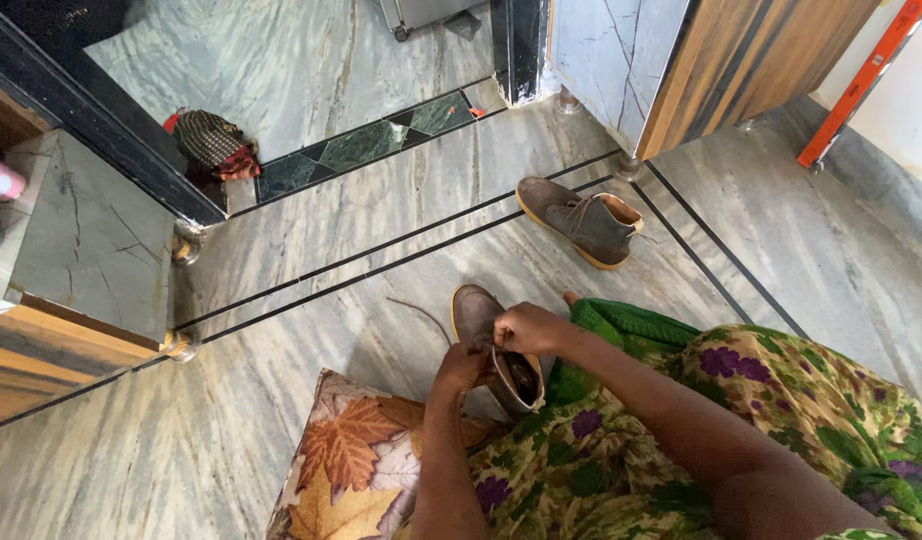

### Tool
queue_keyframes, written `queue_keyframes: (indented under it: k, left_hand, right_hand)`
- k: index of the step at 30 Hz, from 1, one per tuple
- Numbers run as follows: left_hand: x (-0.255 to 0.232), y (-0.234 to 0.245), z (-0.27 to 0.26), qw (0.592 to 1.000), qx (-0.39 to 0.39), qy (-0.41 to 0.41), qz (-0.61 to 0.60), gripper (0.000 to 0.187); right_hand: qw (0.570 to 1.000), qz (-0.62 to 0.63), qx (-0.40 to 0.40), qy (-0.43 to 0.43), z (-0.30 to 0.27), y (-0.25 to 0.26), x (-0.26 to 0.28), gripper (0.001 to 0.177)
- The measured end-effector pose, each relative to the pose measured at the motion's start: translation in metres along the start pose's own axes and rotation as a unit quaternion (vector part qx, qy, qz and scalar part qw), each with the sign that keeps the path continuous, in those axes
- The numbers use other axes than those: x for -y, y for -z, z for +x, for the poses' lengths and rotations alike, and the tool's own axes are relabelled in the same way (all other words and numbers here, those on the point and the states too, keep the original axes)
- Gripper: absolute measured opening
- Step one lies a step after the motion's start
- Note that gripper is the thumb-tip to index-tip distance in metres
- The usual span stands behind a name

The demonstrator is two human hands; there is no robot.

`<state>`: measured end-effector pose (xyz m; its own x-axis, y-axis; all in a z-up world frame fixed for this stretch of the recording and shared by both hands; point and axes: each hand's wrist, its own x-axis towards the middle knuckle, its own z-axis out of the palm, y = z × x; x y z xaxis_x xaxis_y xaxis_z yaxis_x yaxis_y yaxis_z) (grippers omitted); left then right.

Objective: The person sits on the floor and repairs a pair of brown shoes by hand. They repeatedly pull and rethread the laces through the eyelets, adjust the laces, and tie them. The task continues on both shoes throughout the clip.

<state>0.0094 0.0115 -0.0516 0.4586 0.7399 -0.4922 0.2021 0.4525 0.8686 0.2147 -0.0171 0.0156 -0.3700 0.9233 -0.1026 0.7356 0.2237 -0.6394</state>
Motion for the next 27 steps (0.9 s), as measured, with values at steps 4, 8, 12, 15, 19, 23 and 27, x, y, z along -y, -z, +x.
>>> queue_keyframes:
  k: [4, 8, 12, 15, 19, 23, 27]
  left_hand:
    - [-0.02, -0.004, -0.011, 0.999, 0.019, 0.03, 0.032, 0.019]
    - [-0.03, -0.006, -0.023, 0.999, 0.004, 0.043, 0.018, 0.019]
    - [-0.024, -0.004, -0.021, 0.998, -0.024, 0.041, 0.05, 0.013]
    - [-0.017, 0.001, -0.01, 0.996, -0.054, 0.025, 0.064, 0.014]
    - [-0.023, 0.031, -0.002, 0.98, -0.165, -0.068, -0.084, 0.015]
    - [-0.047, 0.055, -0.029, 0.906, -0.178, -0.15, -0.354, 0.008]
    - [-0.083, 0.037, -0.065, 0.881, -0.139, -0.266, -0.365, 0.011]
  right_hand:
    - [0.998, -0.042, 0.013, -0.048, 0.002, 0.0, 0.002, 0.01]
    - [0.997, -0.026, -0.008, -0.067, -0.002, -0.013, 0.009, 0.012]
    - [0.997, 0.028, -0.021, -0.068, -0.004, -0.016, 0.008, 0.015]
    - [0.998, 0.044, -0.028, -0.02, -0.002, -0.007, 0.003, 0.021]
    - [0.994, 0.007, -0.094, 0.054, -0.005, 0.019, -0.013, 0.029]
    - [0.998, 0.027, -0.055, 0.002, -0.011, 0.036, -0.021, 0.025]
    - [0.996, -0.027, -0.081, 0.012, -0.005, 0.03, -0.012, 0.019]
